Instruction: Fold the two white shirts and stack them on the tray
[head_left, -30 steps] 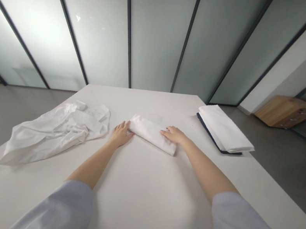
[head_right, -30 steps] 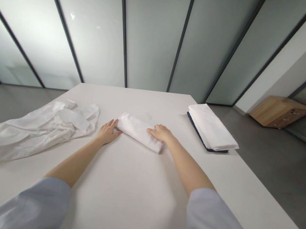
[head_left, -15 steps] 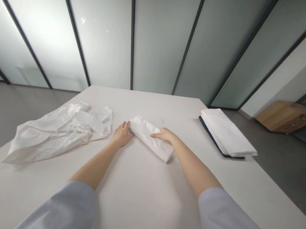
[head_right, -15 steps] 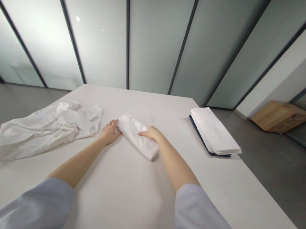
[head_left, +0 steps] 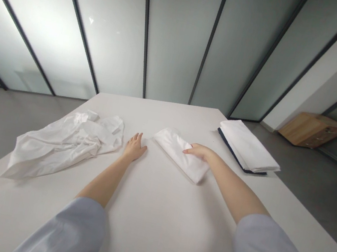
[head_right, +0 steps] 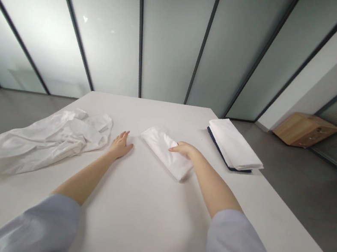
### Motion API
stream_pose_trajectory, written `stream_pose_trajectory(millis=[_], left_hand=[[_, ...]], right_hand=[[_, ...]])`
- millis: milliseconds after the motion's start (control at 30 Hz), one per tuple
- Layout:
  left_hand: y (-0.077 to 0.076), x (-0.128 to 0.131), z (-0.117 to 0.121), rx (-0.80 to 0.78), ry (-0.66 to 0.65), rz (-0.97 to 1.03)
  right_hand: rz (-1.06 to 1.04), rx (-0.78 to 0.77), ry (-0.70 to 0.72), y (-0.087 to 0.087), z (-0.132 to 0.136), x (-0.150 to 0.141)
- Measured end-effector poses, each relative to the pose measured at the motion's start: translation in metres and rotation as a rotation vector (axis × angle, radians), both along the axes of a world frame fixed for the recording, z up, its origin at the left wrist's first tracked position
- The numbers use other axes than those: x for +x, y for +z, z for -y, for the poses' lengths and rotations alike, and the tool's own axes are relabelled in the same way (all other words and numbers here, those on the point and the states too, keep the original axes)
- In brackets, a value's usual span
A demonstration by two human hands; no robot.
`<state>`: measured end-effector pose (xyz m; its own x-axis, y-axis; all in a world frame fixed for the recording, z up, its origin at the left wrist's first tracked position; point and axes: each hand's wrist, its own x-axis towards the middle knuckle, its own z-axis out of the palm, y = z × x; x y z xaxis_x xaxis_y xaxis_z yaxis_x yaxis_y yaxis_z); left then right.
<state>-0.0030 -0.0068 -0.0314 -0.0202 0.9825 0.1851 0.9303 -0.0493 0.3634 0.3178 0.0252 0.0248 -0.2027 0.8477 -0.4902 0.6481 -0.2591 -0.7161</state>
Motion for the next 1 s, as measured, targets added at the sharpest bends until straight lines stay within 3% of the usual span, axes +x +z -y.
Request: stream_pose_trajectory(millis=[67,167,233,367,500,633,800,1000], left_hand=[[0.001,0.001,0.001,-0.006,-0.001,-0.003],[0.001,0.001,0.001,-0.001,-0.002,-0.004],[0.0,0.001,0.001,0.002,-0.002,-0.01],[0.001,0.001,0.001,-0.003,-0.016,-0.037],[0.005,0.002,0.003,-0.023,-0.022,-0.077],[0.007,0.003,0.004,-0.033,-0.017,-0.103],[0.005,0.003,0.003,-0.017,-0.019,-0.118],[0.003,0.002,0.002,-0.008,-0.002,-0.116]], right_hand=[[-0.073,-0.057,-0.043,0.0,0.0,0.019],[-0.054,-0.024,-0.095,0.002,-0.005,0.048],[0.064,0.076,-0.109,0.005,-0.01,0.067],[0.508,0.256,-0.255,0.008,-0.018,0.098],[0.645,0.305,-0.333,0.006,-0.011,0.111],[0.804,0.45,-0.28,0.011,0.006,0.11],[0.91,0.584,-0.265,0.047,0.016,0.129],[0.859,0.689,-0.314,0.093,0.002,0.2]])
